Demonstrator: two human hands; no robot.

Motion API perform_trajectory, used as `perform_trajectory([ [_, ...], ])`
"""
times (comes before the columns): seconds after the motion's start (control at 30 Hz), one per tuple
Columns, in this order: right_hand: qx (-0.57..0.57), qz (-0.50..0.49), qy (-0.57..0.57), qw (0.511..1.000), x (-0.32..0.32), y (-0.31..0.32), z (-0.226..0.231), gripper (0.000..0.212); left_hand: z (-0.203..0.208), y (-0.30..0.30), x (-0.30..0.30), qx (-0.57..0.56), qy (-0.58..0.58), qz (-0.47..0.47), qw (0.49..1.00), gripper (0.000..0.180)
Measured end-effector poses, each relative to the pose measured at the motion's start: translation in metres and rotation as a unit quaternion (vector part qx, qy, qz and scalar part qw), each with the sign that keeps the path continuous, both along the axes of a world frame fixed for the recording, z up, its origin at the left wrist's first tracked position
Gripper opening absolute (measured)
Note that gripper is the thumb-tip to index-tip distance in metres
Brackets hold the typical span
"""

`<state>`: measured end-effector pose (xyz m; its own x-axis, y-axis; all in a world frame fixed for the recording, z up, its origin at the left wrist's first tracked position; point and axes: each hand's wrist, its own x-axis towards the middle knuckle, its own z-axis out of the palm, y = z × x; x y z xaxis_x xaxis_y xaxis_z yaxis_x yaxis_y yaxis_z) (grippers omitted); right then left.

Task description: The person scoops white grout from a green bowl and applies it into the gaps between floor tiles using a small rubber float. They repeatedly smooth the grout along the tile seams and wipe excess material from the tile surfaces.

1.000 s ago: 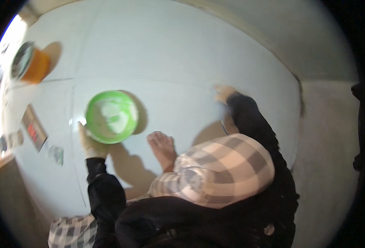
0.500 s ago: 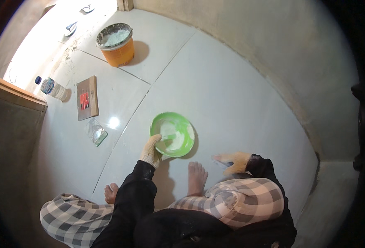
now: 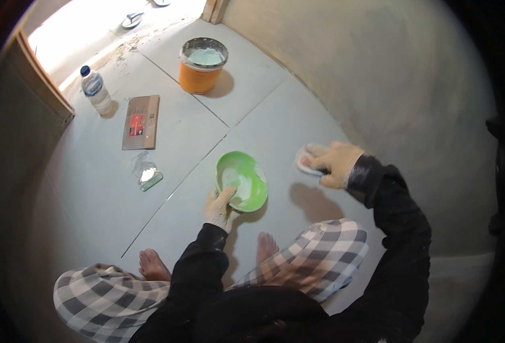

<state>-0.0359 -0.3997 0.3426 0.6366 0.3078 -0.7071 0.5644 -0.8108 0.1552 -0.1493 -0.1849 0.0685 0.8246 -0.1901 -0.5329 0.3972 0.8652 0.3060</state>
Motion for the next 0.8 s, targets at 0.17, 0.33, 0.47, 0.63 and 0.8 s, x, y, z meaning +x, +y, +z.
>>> perform_trajectory([
  [0.17,-0.154,0.071,-0.088,0.982,0.008,0.110,0.111,0.071,0.054,-0.023,0.017,-0.039,0.014,0.099,0.994,0.076],
  [0.33,-0.354,0.150,-0.111,0.916,0.024,0.194,0.167,0.073,0.096,-0.049,0.017,-0.045,0.130,0.083,0.987,0.090],
  [0.47,-0.465,0.339,-0.169,0.800,0.059,0.193,0.161,0.079,0.094,-0.055,0.024,0.022,0.110,0.046,0.993,0.092],
  [0.63,-0.447,0.213,-0.101,0.863,0.151,0.146,0.144,0.074,0.084,-0.034,0.058,0.097,0.054,0.082,0.990,0.083],
  [0.8,-0.193,0.054,-0.112,0.973,0.228,0.062,0.071,0.070,0.045,0.017,0.112,0.027,-0.003,0.130,0.991,0.073],
])
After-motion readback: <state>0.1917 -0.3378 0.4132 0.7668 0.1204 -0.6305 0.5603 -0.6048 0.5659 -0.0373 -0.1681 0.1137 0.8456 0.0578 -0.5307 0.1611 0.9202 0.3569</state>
